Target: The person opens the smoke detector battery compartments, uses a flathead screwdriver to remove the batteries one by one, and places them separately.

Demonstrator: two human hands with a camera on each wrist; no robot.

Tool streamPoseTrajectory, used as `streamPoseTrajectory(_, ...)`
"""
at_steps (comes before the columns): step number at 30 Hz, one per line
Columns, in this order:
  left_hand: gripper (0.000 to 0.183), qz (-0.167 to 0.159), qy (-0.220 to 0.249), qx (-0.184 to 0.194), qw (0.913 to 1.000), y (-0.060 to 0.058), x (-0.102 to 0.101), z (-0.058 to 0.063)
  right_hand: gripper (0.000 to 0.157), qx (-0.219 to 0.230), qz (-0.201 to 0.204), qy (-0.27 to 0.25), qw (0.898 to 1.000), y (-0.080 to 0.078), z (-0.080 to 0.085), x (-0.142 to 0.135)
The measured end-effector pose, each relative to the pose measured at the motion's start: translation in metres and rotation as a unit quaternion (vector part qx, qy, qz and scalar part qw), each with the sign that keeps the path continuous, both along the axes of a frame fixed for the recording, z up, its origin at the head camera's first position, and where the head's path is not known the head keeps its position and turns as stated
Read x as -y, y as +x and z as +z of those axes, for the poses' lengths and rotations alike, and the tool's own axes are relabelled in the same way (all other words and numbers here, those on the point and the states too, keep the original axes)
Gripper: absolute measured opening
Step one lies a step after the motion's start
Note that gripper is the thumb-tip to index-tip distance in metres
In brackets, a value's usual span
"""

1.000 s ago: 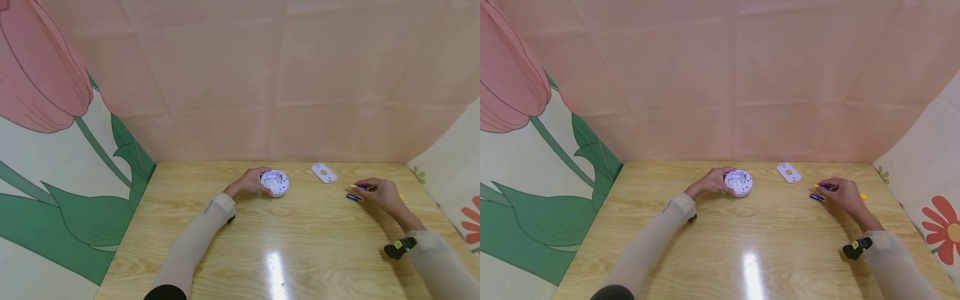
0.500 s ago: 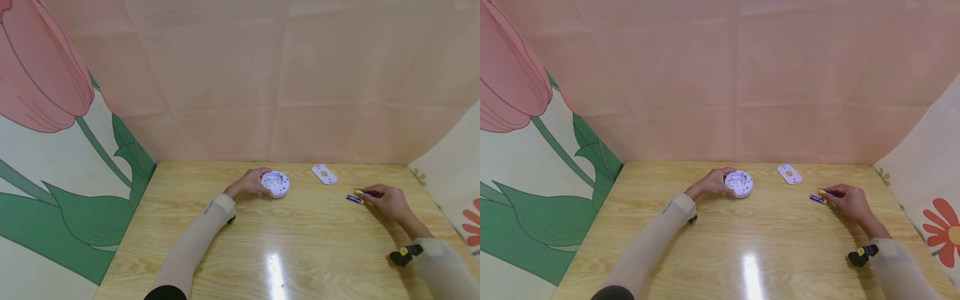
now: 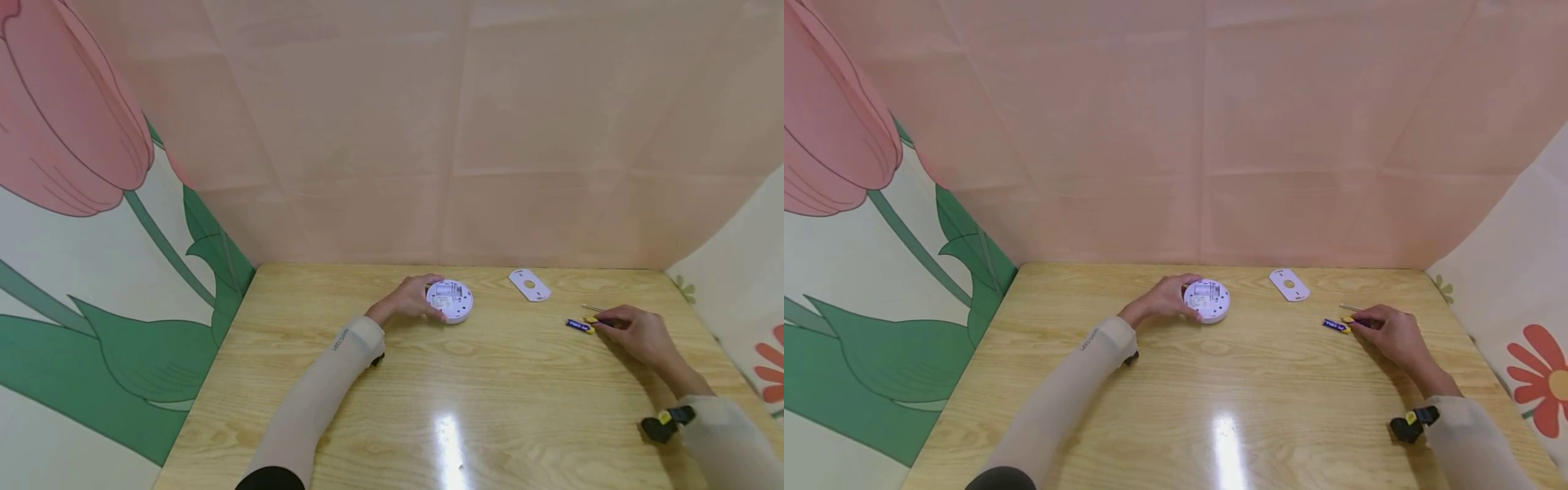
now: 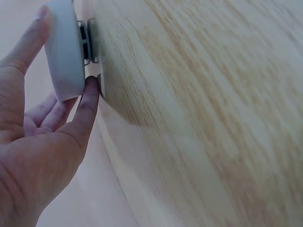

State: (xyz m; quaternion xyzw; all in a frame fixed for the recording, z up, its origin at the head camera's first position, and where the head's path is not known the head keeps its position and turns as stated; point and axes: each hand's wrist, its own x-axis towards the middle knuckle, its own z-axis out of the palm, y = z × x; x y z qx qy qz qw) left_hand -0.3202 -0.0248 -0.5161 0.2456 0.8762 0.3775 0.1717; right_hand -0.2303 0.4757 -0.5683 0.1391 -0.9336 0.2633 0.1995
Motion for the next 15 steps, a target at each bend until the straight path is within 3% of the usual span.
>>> streamPoseTrajectory(7,0.102,0.0,0.0,0.001,1.0,0.0,0.0,0.0,0.023,0.003,0.005,-0.022,1.0,-0.001,0.001,0.003)
streamPoseTrajectory(15,0.102,0.002,-0.002,0.0,1.0,-0.001,0.0,-0.002,0.021,0.02,0.001,-0.024,1.0,-0.005,0.016,0.013)
